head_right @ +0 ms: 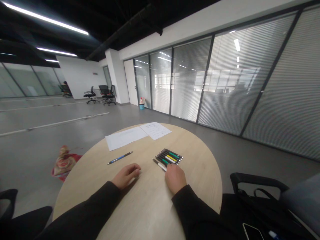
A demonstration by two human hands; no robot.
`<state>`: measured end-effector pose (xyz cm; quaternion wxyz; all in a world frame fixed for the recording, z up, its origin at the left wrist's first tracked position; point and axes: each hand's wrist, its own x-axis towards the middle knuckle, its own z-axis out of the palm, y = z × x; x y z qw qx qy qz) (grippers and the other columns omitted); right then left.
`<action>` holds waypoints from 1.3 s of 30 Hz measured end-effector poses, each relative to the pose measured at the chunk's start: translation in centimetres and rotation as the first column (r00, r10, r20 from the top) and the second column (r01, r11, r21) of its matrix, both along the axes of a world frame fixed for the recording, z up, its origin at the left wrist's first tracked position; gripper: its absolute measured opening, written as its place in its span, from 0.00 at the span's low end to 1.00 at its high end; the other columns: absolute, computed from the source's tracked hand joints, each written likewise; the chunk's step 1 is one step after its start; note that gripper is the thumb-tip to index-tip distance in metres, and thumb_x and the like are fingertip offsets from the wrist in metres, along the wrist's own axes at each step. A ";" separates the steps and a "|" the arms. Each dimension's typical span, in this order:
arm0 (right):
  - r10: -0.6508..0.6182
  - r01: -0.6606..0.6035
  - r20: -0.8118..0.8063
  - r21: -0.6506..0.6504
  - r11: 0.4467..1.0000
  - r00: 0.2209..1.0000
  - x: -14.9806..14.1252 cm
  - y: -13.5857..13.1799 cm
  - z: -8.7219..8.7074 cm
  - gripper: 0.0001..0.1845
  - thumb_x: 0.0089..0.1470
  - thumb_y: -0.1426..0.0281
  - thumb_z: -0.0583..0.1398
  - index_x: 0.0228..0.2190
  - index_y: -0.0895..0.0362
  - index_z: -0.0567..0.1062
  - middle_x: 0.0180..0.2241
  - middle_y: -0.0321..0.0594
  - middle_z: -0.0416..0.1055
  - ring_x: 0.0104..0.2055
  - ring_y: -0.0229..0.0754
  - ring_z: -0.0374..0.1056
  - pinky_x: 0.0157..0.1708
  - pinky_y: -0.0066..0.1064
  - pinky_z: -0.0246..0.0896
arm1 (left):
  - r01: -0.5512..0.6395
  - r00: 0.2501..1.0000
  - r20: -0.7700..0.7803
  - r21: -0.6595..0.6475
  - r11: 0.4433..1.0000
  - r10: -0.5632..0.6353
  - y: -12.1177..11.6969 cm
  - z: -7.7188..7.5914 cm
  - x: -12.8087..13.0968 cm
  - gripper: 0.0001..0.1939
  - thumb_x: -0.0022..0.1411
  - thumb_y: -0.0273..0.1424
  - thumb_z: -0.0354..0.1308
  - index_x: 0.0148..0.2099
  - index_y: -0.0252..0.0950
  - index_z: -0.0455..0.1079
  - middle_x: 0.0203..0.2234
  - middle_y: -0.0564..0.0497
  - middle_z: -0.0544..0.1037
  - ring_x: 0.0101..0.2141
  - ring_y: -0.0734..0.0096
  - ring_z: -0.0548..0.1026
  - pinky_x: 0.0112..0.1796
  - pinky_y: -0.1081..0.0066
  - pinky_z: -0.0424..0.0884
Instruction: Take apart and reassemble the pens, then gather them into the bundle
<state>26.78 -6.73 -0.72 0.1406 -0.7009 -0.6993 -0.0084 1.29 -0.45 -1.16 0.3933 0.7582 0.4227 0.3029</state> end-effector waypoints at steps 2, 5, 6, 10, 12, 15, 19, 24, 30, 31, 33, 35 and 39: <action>-0.017 0.017 0.009 -0.006 1.000 1.000 0.3 0.0 0.0 0.08 0.59 0.72 0.55 0.35 0.60 0.74 0.37 0.50 0.75 0.41 0.47 0.71 0.36 0.31 0.58 | 0.015 1.000 0.005 0.000 1.000 -0.015 0.1 -0.2 -0.1 0.15 0.59 0.41 0.54 0.37 0.33 0.68 0.24 0.53 0.71 0.26 0.72 0.69 0.31 0.71 0.65; -0.021 0.021 0.010 -0.006 1.000 1.000 0.6 0.1 -0.1 0.07 0.58 0.71 0.56 0.35 0.59 0.74 0.38 0.49 0.75 0.41 0.47 0.71 0.36 0.31 0.58 | 0.031 0.999 0.011 0.003 1.000 -0.031 0.2 -0.4 -0.2 0.15 0.60 0.41 0.54 0.37 0.33 0.68 0.23 0.53 0.70 0.25 0.72 0.68 0.30 0.72 0.65; -0.022 0.022 0.008 -0.004 1.000 1.000 0.7 0.2 -0.1 0.07 0.58 0.71 0.56 0.35 0.59 0.74 0.38 0.49 0.75 0.41 0.46 0.71 0.36 0.31 0.58 | 0.034 0.999 0.014 0.003 0.999 -0.034 0.3 -0.3 -0.2 0.15 0.60 0.41 0.54 0.37 0.33 0.68 0.23 0.53 0.70 0.25 0.72 0.67 0.30 0.72 0.65; -0.028 0.028 -0.005 0.000 1.000 1.000 0.7 0.2 -0.1 0.06 0.59 0.71 0.56 0.36 0.58 0.72 0.38 0.47 0.75 0.40 0.45 0.71 0.36 0.30 0.58 | 0.037 0.999 0.020 -0.018 0.999 -0.036 0.1 0.0 -0.1 0.15 0.59 0.42 0.55 0.37 0.33 0.68 0.23 0.54 0.70 0.25 0.72 0.68 0.30 0.72 0.65; -0.035 0.035 -0.012 0.003 0.999 0.999 0.7 0.3 -0.2 0.05 0.58 0.70 0.57 0.36 0.57 0.72 0.38 0.46 0.74 0.41 0.45 0.71 0.36 0.30 0.57 | 0.034 0.999 0.014 -0.029 0.999 -0.033 -0.1 0.3 0.0 0.15 0.59 0.42 0.55 0.36 0.33 0.68 0.24 0.53 0.71 0.26 0.71 0.68 0.31 0.71 0.65; -0.038 0.038 -0.022 0.011 0.999 0.999 0.8 0.5 -0.2 0.04 0.58 0.70 0.58 0.35 0.56 0.72 0.38 0.44 0.74 0.41 0.44 0.70 0.36 0.30 0.57 | 0.030 1.000 -0.004 -0.030 0.999 -0.031 -0.2 0.6 0.1 0.16 0.58 0.43 0.55 0.37 0.34 0.69 0.24 0.53 0.71 0.26 0.71 0.68 0.31 0.71 0.64; -0.035 0.035 -0.024 0.016 0.999 0.999 0.9 0.5 -0.2 0.03 0.57 0.70 0.58 0.35 0.56 0.71 0.38 0.43 0.74 0.41 0.44 0.70 0.36 0.30 0.56 | 0.038 0.999 -0.010 -0.018 0.999 -0.038 -0.2 0.5 0.0 0.15 0.59 0.42 0.55 0.36 0.33 0.69 0.24 0.53 0.72 0.26 0.71 0.68 0.31 0.71 0.64; -0.040 0.042 -0.039 0.044 0.998 0.998 0.8 0.4 0.0 0.05 0.58 0.68 0.58 0.35 0.56 0.71 0.38 0.44 0.73 0.41 0.43 0.69 0.37 0.29 0.55 | 0.034 0.999 -0.019 0.038 0.999 -0.033 0.0 0.1 -0.2 0.15 0.62 0.41 0.52 0.39 0.33 0.69 0.24 0.52 0.73 0.26 0.71 0.69 0.30 0.71 0.65; 0.157 -0.150 -0.116 0.064 0.987 0.981 -0.5 -0.2 0.4 0.07 0.60 0.69 0.55 0.32 0.56 0.71 0.34 0.40 0.74 0.38 0.40 0.68 0.36 0.28 0.52 | 0.013 0.962 -0.255 0.401 0.916 0.098 0.4 0.2 -1.0 0.12 0.64 0.35 0.50 0.40 0.35 0.71 0.35 0.45 0.74 0.37 0.63 0.71 0.41 0.63 0.68; 0.233 -0.232 -0.134 0.026 0.972 0.963 -0.8 -0.4 0.4 0.07 0.60 0.69 0.55 0.31 0.56 0.72 0.33 0.39 0.74 0.38 0.39 0.68 0.36 0.27 0.51 | 0.027 0.953 -0.281 0.455 0.890 0.115 0.6 0.2 -1.3 0.11 0.64 0.34 0.50 0.40 0.35 0.71 0.37 0.43 0.74 0.39 0.61 0.71 0.44 0.61 0.68; 0.341 -0.351 -0.164 -0.035 0.936 0.926 -1.3 -0.7 0.3 0.08 0.59 0.67 0.56 0.31 0.56 0.72 0.33 0.39 0.75 0.37 0.39 0.68 0.35 0.27 0.50 | 0.022 0.926 -0.331 0.531 0.847 0.183 1.0 0.3 -1.9 0.11 0.64 0.33 0.49 0.43 0.35 0.71 0.41 0.42 0.73 0.43 0.59 0.70 0.48 0.59 0.67; 0.373 -0.387 -0.178 -0.052 0.921 0.911 -1.7 -0.9 0.3 0.09 0.60 0.67 0.55 0.31 0.57 0.73 0.33 0.39 0.75 0.37 0.39 0.68 0.35 0.28 0.50 | 0.027 0.888 -0.388 0.583 0.812 0.249 1.5 0.3 -2.6 0.11 0.64 0.32 0.50 0.45 0.36 0.71 0.44 0.42 0.72 0.46 0.56 0.69 0.50 0.57 0.65; 0.374 -0.387 -0.170 -0.053 0.920 0.912 -2.0 -0.9 0.3 0.09 0.60 0.67 0.55 0.31 0.57 0.74 0.32 0.39 0.75 0.37 0.39 0.68 0.34 0.28 0.49 | -0.005 0.775 -0.489 0.628 0.778 0.399 2.5 0.3 -3.9 0.14 0.61 0.29 0.53 0.48 0.38 0.72 0.52 0.41 0.69 0.53 0.52 0.65 0.55 0.54 0.61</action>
